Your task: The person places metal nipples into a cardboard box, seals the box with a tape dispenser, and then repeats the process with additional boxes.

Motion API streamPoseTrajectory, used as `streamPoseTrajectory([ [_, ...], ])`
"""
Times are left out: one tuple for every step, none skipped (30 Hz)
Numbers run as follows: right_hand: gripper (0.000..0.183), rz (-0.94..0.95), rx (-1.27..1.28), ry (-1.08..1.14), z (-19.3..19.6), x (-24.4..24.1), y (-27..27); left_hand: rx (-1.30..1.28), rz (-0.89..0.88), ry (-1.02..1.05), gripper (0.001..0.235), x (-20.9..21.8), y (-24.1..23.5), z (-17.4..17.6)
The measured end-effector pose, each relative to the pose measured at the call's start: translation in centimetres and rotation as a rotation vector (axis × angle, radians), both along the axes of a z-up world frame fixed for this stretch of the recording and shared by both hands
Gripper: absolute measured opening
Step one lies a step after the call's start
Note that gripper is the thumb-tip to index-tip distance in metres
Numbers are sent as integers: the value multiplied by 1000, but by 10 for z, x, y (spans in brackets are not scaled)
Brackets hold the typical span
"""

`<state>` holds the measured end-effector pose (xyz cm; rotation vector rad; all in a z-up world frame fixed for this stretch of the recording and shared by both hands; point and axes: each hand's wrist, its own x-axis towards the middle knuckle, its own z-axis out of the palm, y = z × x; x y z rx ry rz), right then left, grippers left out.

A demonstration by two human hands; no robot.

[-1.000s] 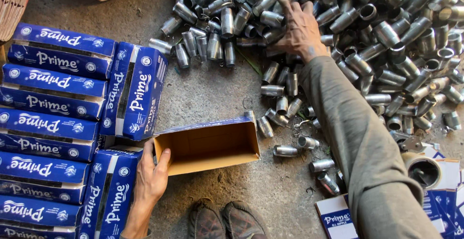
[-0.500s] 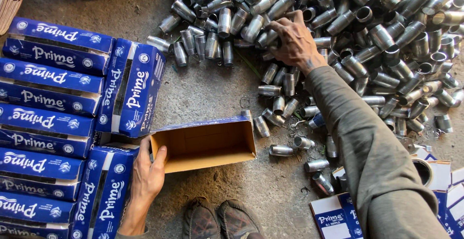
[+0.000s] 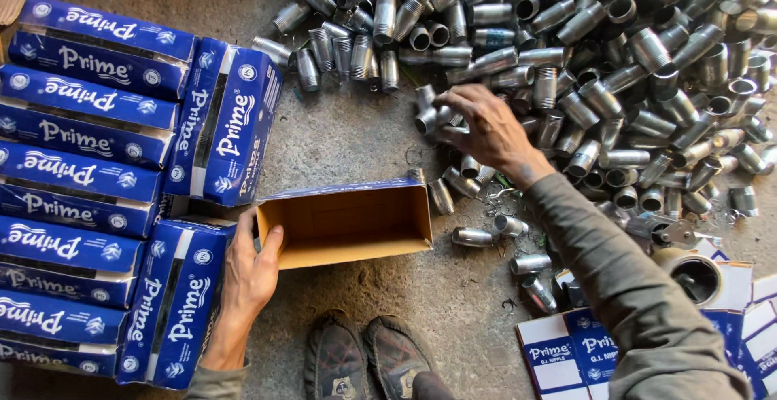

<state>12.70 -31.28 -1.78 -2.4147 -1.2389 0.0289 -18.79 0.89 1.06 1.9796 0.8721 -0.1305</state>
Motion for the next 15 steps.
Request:
streamPoseTrajectory([
  [46, 4, 95, 59, 0, -4, -3, 1, -2, -6, 47, -1, 1, -1],
  [46, 9, 190, 119, 0, -9, -5, 3, -3, -12, 48, -2, 3, -2],
  [46, 13, 189, 123, 4, -13, -10, 2, 2, -8, 48, -4, 3, -5],
  [38, -138, 348, 252, 8, -17, -15, 7, 17, -6, 48, -6, 2, -8],
  [30, -291, 505, 377, 12, -21, -20, 11, 31, -6, 48, -6, 2, -12],
  [30, -288, 505, 378, 32, -31, -21, 11, 34, -6, 48, -7, 2, -7],
  [22, -388, 584, 521, 51, -41, -23, 19, 16, -3, 47, -8, 1, -3],
  [15, -488, 662, 665, 71, -52, -24, 27, -3, 1, 46, -9, 1, 1],
  [15, -488, 658, 666, 72, -52, -23, 24, -1, 3, 46, -5, -4, 18],
  [23, -577, 602, 693, 73, -53, -22, 31, -19, -22, 48, 0, -9, 35],
  [31, -669, 546, 717, 75, -54, -20, 37, -40, -47, 50, 6, -14, 52],
  [31, -672, 544, 716, 53, -48, -25, 35, -42, -46, 50, -4, -12, 34],
  [34, -612, 388, 646, 32, -41, -27, 28, -45, -59, 48, -13, -9, 16],
  [40, -552, 234, 574, 10, -33, -29, 21, -49, -72, 46, -21, -5, -2],
  [40, -555, 231, 568, 10, -39, -16, 15, -51, -76, 46, -23, -8, 7],
])
